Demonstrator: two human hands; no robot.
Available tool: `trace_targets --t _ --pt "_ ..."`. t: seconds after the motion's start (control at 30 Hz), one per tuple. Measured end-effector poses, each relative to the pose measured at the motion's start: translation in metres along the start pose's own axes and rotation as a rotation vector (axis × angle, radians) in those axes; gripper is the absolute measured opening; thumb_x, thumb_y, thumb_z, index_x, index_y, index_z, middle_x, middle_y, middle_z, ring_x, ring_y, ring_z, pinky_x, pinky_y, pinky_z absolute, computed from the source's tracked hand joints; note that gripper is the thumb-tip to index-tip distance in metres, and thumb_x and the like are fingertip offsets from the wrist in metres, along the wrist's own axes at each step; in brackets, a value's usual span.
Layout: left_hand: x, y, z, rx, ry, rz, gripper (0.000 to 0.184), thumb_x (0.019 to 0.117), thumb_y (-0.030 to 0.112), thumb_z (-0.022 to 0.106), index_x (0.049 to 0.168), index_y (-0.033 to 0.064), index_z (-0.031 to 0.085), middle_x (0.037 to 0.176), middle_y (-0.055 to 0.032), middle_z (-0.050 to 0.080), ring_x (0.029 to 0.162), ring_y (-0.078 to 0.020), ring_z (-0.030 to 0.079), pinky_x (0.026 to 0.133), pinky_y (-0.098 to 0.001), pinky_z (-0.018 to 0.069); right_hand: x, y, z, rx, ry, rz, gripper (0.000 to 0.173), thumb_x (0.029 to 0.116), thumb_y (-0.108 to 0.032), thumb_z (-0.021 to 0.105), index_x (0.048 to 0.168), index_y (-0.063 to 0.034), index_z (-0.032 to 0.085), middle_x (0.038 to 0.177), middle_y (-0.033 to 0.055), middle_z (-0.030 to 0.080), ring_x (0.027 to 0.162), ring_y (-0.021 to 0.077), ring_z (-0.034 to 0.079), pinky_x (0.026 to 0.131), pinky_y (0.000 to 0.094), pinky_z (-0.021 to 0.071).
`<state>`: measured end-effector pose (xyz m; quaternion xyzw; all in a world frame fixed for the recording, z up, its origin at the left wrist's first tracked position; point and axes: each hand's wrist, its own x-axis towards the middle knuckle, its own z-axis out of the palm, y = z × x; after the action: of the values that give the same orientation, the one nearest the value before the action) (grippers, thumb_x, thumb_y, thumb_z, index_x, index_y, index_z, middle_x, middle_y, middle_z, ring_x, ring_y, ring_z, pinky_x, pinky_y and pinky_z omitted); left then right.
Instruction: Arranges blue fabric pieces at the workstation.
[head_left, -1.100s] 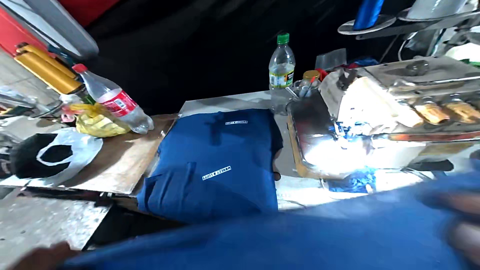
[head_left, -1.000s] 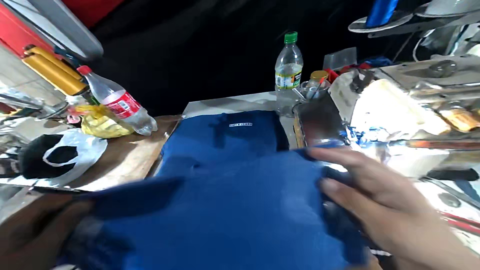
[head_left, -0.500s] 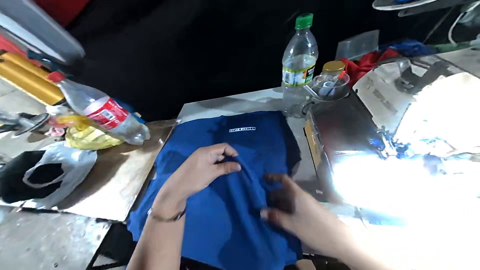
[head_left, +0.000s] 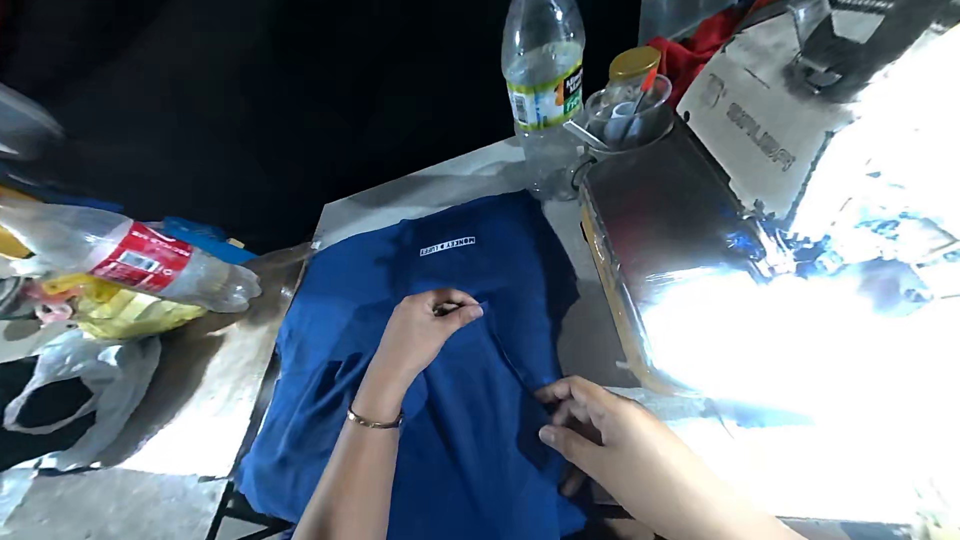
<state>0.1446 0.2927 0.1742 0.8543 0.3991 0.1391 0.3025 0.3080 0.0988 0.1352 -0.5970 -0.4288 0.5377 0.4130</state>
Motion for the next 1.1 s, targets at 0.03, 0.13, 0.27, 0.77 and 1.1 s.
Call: trace_targets --t 0.03,0.13,0.27,0.77,1.1 --pt "0.001 -0.001 0.001 0.016 -0.015 -0.005 0.009 0.093 0.019 0.075 0.098 0.0115 0.074 0.086 -0.0029 0.071 0.07 -0.0153 0.063 0.064 -0.036 0.0516 0.0 -0.002 -0.001 0.0 -0.013 0.018 0.033 0.1022 -0.021 0.061 0.131 -0.0054 0.058 0.107 0.005 0.07 0.079 0.0093 0.072 0.07 0.0277 0.0625" --pt "0.006 0.0 0.001 0.066 -0.008 -0.029 0.013 0.0914 0.022 0.077 0.099 0.0128 0.073 0.086 -0.0029 0.071 0.071 -0.0163 0.062 0.064 -0.0385 0.0505 0.0 -0.002 -0.001 0.017 -0.005 -0.011 0.032 0.102 -0.02 0.06 0.131 -0.0056 0.058 0.106 0.0045 0.069 0.077 0.0088 0.071 0.067 0.0272 0.0624" --pt "0.016 -0.003 0.0 -0.02 0.099 -0.004 0.009 0.0899 0.018 0.078 0.096 0.0132 0.074 0.086 0.0035 0.072 0.076 -0.0047 0.066 0.07 -0.0255 0.0557 -0.004 -0.001 0.0 0.053 0.074 -0.163 0.033 0.1001 -0.02 0.064 0.129 -0.0048 0.06 0.102 0.0024 0.07 0.075 0.0073 0.072 0.064 0.0257 0.0634" --pt "0.029 0.007 0.006 0.207 -0.139 -0.123 0.021 0.0984 0.024 0.069 0.115 0.01 0.068 0.106 -0.0091 0.065 0.085 -0.0219 0.061 0.075 -0.0446 0.051 0.0 0.009 0.018 -0.343 0.453 -0.365 0.023 0.0965 -0.015 0.062 0.114 -0.0017 0.066 0.084 0.0089 0.071 0.07 0.0144 0.068 0.066 0.0284 0.0577" --pt "0.001 0.025 -0.032 0.017 0.059 0.069 0.013 0.1003 0.012 0.063 0.109 0.0057 0.07 0.092 0.001 0.073 0.078 0.0005 0.064 0.073 -0.0198 0.0517 -0.005 0.005 0.001 -0.261 0.225 -0.358 0.021 0.1012 -0.021 0.06 0.116 -0.0077 0.067 0.091 0.0018 0.071 0.071 0.0054 0.069 0.064 0.0208 0.059"
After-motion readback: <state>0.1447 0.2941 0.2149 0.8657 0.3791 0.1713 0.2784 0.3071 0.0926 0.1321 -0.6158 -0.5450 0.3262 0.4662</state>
